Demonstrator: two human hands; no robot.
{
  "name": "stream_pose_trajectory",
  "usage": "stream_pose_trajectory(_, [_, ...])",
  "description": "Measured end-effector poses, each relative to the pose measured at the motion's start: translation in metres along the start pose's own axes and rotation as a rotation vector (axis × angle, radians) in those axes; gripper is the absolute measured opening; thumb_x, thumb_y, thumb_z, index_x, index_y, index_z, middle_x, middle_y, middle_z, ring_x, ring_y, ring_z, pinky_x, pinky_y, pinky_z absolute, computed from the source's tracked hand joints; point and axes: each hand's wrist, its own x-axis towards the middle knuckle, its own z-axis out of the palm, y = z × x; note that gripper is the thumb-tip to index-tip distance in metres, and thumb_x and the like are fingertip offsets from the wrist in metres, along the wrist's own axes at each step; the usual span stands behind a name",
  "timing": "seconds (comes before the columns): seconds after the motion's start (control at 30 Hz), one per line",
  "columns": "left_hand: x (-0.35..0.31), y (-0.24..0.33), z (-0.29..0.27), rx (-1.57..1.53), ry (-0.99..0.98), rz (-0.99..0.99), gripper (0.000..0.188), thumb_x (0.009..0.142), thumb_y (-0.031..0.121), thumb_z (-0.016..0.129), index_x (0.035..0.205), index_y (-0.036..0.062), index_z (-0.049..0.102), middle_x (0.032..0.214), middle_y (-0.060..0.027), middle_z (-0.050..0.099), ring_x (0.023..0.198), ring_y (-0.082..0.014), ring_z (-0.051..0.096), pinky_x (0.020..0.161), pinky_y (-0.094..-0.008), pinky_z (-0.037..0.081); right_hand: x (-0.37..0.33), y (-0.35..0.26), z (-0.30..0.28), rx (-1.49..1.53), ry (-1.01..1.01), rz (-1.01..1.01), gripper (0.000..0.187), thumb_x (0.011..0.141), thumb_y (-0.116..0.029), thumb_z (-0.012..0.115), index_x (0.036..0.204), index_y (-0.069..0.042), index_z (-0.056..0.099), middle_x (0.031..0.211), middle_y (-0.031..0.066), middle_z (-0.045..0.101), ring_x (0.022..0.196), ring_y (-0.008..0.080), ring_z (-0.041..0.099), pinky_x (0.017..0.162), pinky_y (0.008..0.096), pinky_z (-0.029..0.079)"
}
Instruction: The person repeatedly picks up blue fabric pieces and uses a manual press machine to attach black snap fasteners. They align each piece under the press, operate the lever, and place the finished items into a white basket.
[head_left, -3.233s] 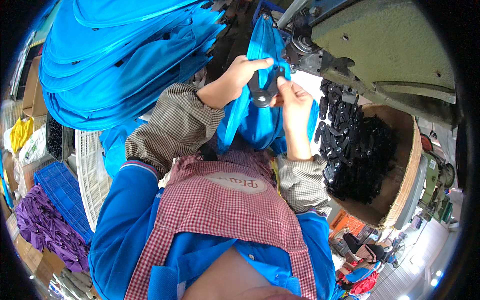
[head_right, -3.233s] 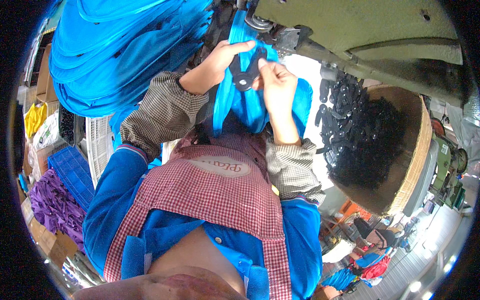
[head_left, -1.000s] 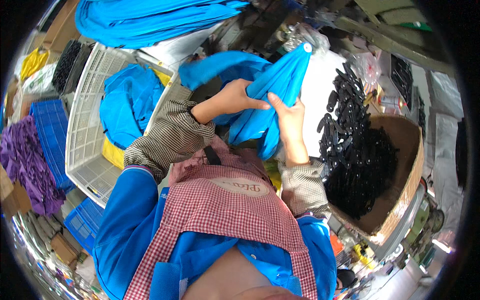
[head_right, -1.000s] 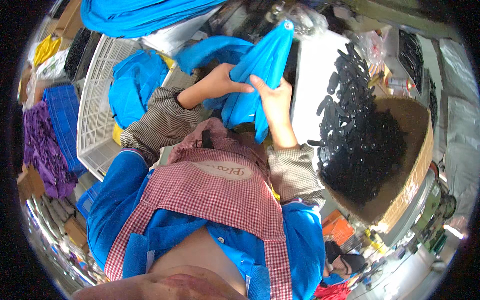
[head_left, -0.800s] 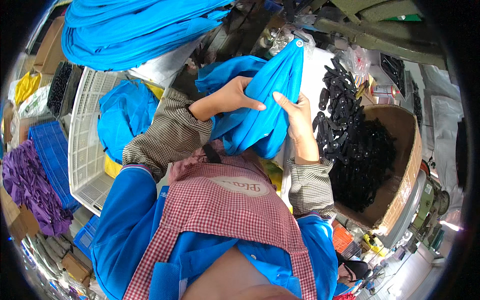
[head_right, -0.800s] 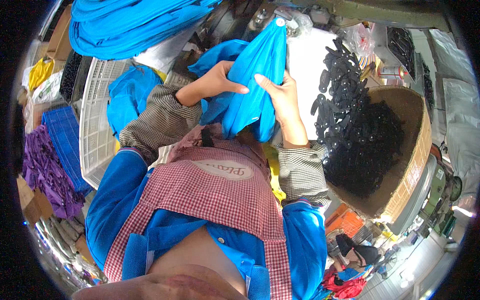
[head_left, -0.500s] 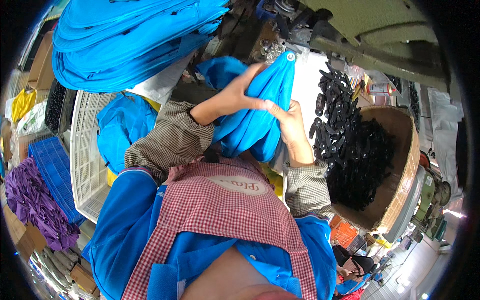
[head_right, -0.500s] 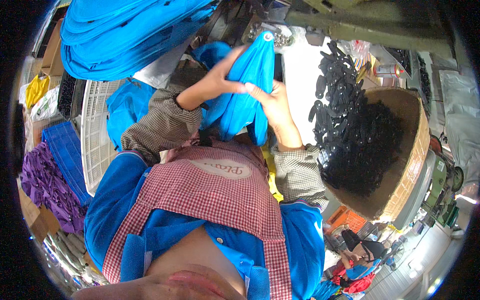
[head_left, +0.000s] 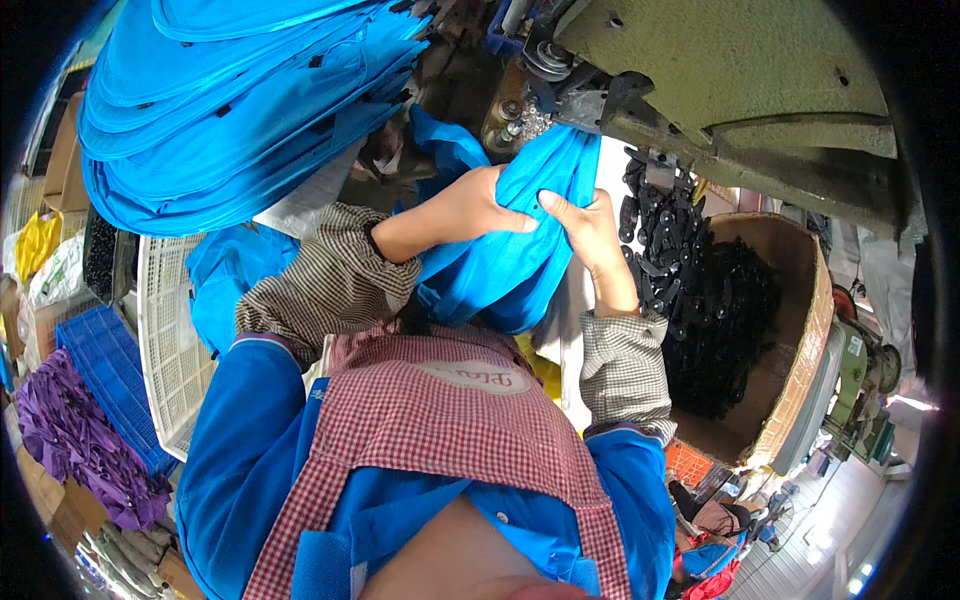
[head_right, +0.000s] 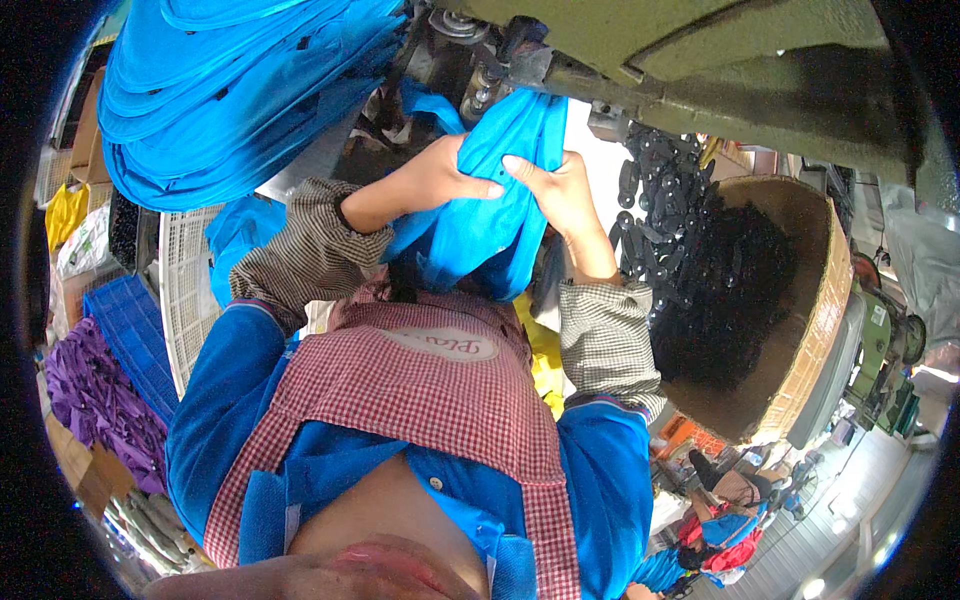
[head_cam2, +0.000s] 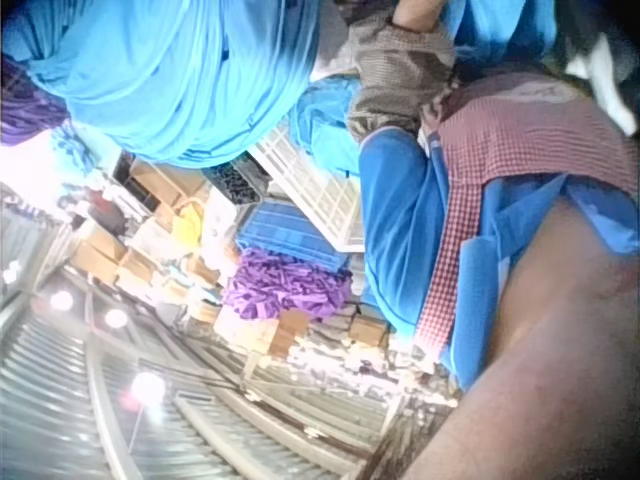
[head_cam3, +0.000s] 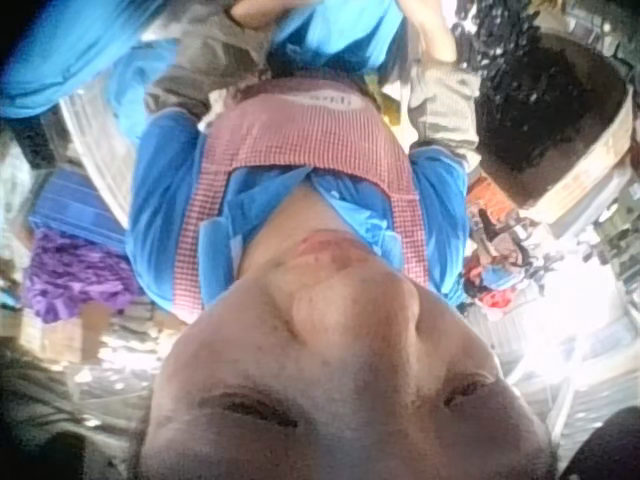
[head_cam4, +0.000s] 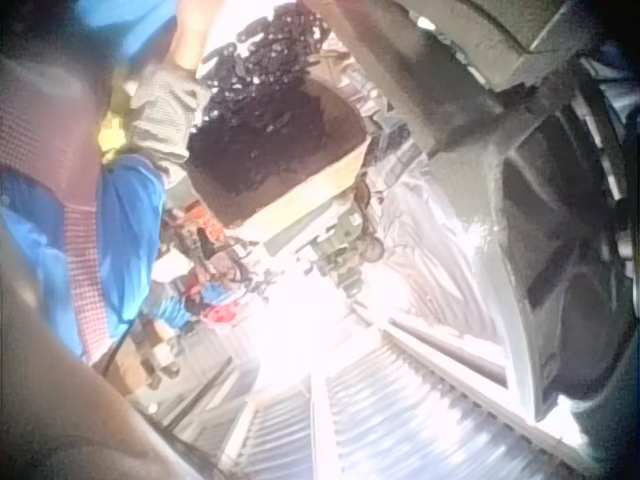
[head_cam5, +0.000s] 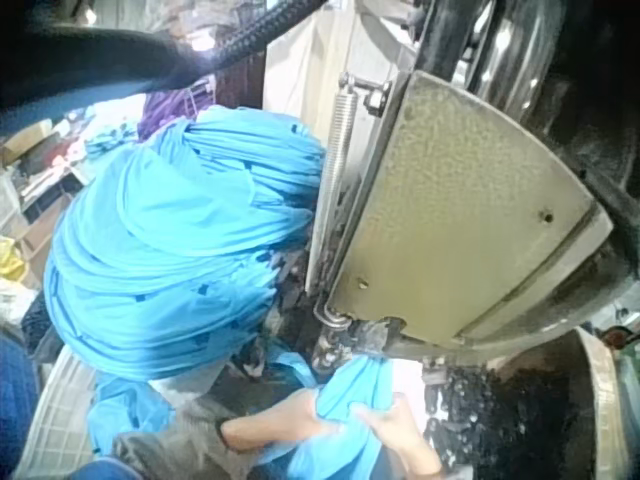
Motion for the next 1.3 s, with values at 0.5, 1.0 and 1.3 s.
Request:
stream_pose_trajectory(0.5, [0.038, 0.034, -0.059, -0.010, 0.225, -0.124, 0.027, 0.068, 0.015, 0.069, 0.089, -0.0018, 0.065, 0.083, -0.0094, 0.065, 0.074, -0.0172, 0.061, 0.074, -0.0291, 0.047, 0.084, -0.008, 0.021, 0.327, 0.135, -0.084, 0.031, 0.071, -0.003, 0.069, 0.099, 0.000, 0.058, 0.099, 0.0083, 0.060, 0.091, 0.0191, 0.055, 0.083, 0.0319, 0.044])
stream_pose_trajectory(1.0, [0.018, 0.018, -0.058, -0.061, 0.197, -0.281, 0.046, 0.071, 0.026, 0.071, 0.105, -0.0017, 0.057, 0.097, -0.0104, 0.061, 0.087, -0.0201, 0.059, 0.080, -0.0323, 0.046, 0.026, 0.099, -0.117, -1.011, 0.598, 0.134, 0.038, 0.079, -0.028, 0.057, 0.104, 0.000, 0.058, 0.089, 0.0164, 0.063, 0.078, 0.0299, 0.062, 0.072, 0.0355, 0.048])
stream_pose_trajectory(1.3, [0.020, 0.018, -0.060, -0.178, 0.155, -0.379, 0.048, 0.072, 0.024, 0.069, 0.109, -0.0022, 0.054, 0.103, -0.0136, 0.060, 0.089, -0.0237, 0.060, 0.081, -0.0354, 0.047, 0.009, 0.136, -0.149, 0.181, 0.672, 0.416, 0.028, 0.075, -0.028, 0.068, 0.087, -0.003, 0.061, 0.077, 0.0064, 0.062, 0.062, 0.0192, 0.058, 0.055, 0.0306, 0.047])
